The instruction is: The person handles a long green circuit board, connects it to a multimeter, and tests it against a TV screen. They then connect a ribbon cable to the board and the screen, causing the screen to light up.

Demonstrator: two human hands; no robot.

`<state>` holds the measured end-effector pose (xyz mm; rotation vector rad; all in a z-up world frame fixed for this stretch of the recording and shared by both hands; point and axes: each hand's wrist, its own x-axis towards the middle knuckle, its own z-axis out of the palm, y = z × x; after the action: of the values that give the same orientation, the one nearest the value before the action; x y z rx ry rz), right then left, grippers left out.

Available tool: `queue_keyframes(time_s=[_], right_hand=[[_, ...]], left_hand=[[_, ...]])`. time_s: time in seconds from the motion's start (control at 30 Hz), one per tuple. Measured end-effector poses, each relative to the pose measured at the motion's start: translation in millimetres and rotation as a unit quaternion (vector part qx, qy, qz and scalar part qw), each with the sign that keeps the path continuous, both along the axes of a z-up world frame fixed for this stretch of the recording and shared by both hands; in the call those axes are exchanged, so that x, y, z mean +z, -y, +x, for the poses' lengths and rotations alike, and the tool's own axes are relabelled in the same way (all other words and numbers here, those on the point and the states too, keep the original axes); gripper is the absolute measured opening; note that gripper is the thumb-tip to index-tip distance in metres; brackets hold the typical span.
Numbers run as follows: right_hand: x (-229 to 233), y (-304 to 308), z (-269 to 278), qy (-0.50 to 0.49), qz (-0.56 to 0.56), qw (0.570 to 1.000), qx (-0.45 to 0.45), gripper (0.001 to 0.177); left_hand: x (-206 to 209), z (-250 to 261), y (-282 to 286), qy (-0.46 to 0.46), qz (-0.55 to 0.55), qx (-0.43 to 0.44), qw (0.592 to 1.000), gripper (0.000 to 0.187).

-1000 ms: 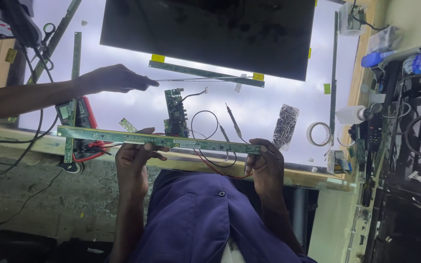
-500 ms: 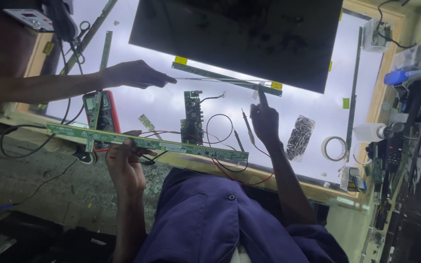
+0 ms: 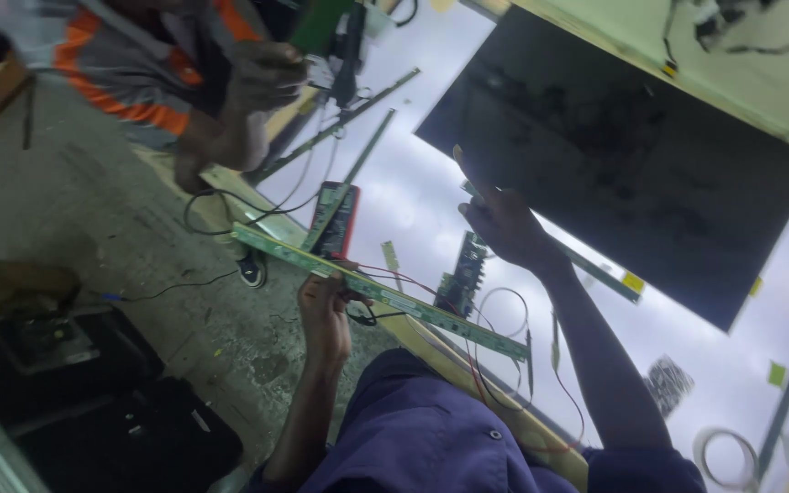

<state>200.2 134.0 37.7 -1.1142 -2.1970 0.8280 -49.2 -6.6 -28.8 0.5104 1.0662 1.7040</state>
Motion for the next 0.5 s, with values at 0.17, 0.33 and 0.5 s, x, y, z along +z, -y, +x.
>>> queue_keyframes(time_s=[0.17, 0.33, 0.5], right_hand=[[42.1, 14.9, -40.1, 0.000, -0.058, 0.996, 0.062, 0.024], [27.3, 59.5, -34.5, 0.055, -0.182, 0.975, 0.119, 0.061], [-4.9, 102.3, -9.9, 0.189, -0.208, 0.951, 0.128, 0.059]], left_hand=[[-47.5, -15.8, 3.4, -0.034, 0.001, 0.022, 0.999, 0.017], [-31.5, -14.1, 9.6, -0.065, -0.012, 0.035, 0.997, 0.021], [26.1, 5.7, 6.3, -0.134, -0.137, 0.006, 0.982, 0.029]])
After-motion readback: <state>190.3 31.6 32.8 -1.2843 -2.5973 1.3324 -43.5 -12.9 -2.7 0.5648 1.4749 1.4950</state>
